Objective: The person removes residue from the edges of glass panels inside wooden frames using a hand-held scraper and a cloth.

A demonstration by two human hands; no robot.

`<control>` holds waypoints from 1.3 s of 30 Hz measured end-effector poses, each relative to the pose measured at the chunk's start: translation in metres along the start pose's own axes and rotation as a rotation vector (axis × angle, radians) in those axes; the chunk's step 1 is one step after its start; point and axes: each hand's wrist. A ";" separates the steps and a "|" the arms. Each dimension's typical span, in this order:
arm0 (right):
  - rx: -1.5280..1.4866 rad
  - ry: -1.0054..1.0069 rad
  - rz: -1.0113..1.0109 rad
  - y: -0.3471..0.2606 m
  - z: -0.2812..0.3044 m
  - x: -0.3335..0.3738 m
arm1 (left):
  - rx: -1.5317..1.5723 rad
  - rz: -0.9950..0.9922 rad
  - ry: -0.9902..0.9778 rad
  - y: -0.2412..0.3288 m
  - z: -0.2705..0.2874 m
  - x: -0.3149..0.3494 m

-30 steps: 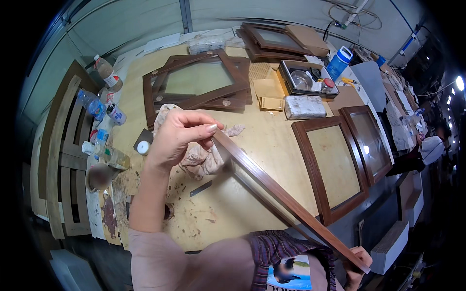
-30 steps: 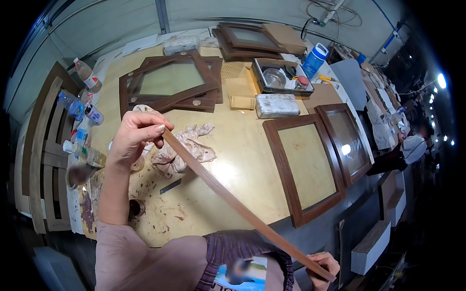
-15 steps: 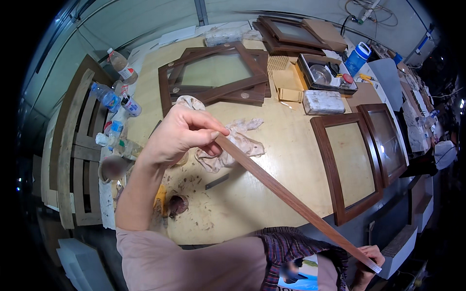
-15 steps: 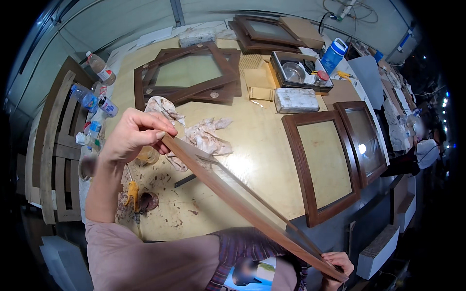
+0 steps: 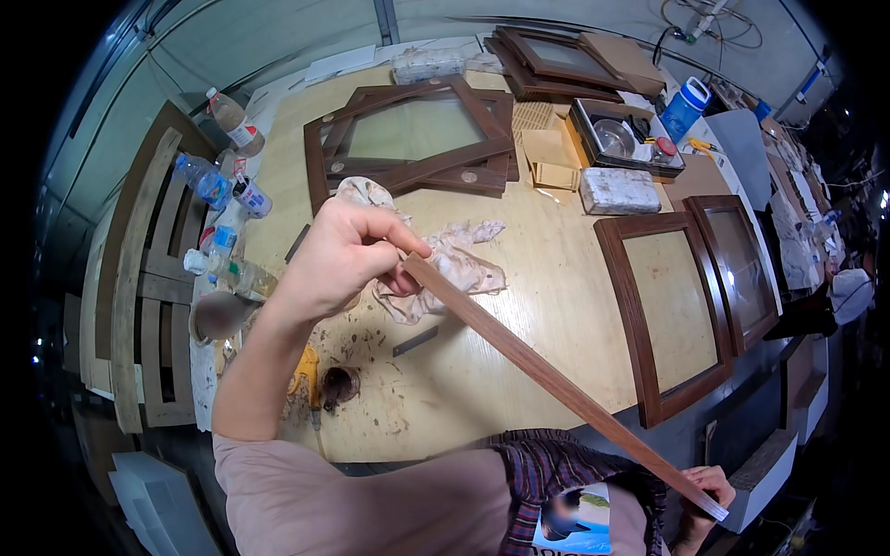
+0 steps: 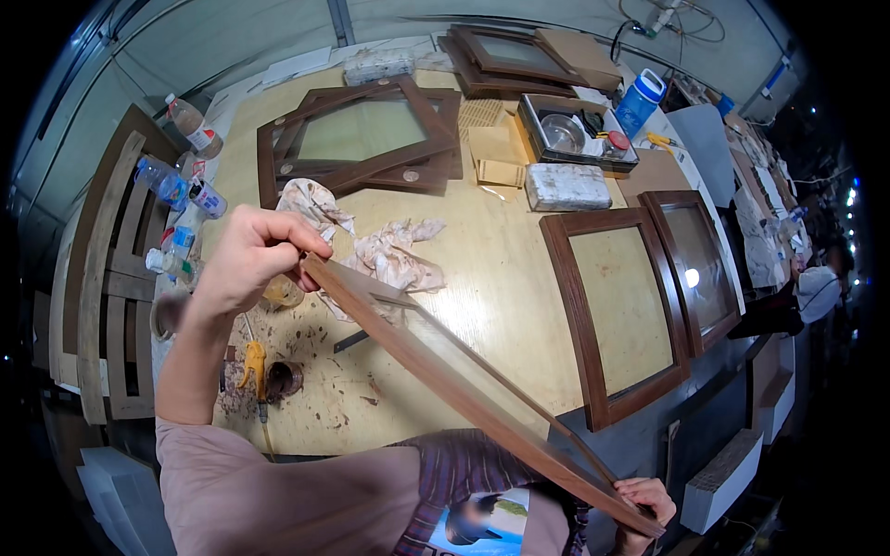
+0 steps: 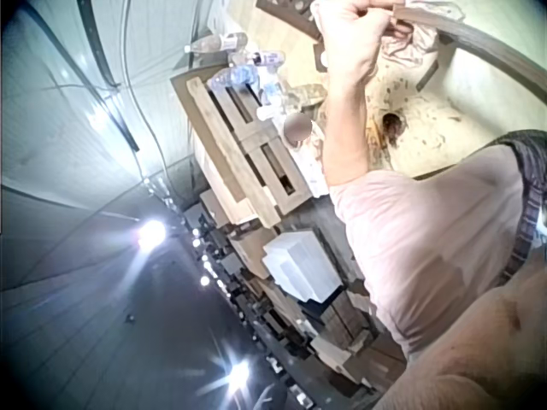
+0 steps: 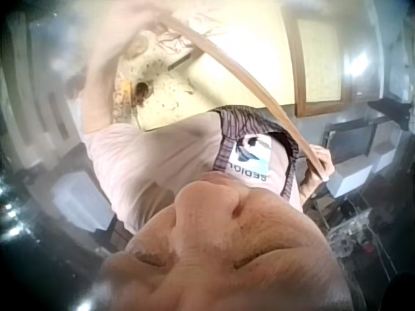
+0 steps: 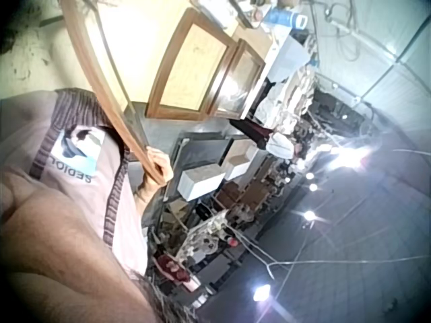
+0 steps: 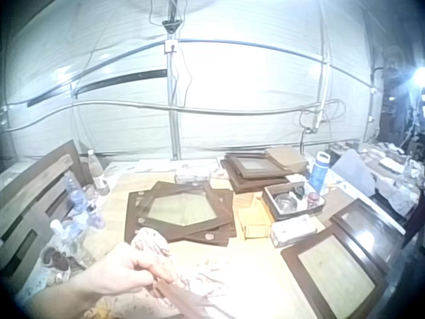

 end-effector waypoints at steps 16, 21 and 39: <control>0.035 0.005 0.015 0.005 0.001 -0.004 | 0.067 -0.040 0.016 0.001 -0.002 0.002; 0.023 -0.011 0.036 0.006 0.000 -0.005 | 0.086 -0.047 -0.012 0.000 -0.001 0.000; 0.048 -0.014 0.012 0.002 -0.002 -0.003 | 0.076 0.008 -0.111 0.006 0.012 -0.007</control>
Point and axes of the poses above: each hand's wrist, its own x-axis away from the middle knuckle, its own z-axis out of the back of the hand, y = z × x, and after that the axes turned 11 degrees about x, right-handed
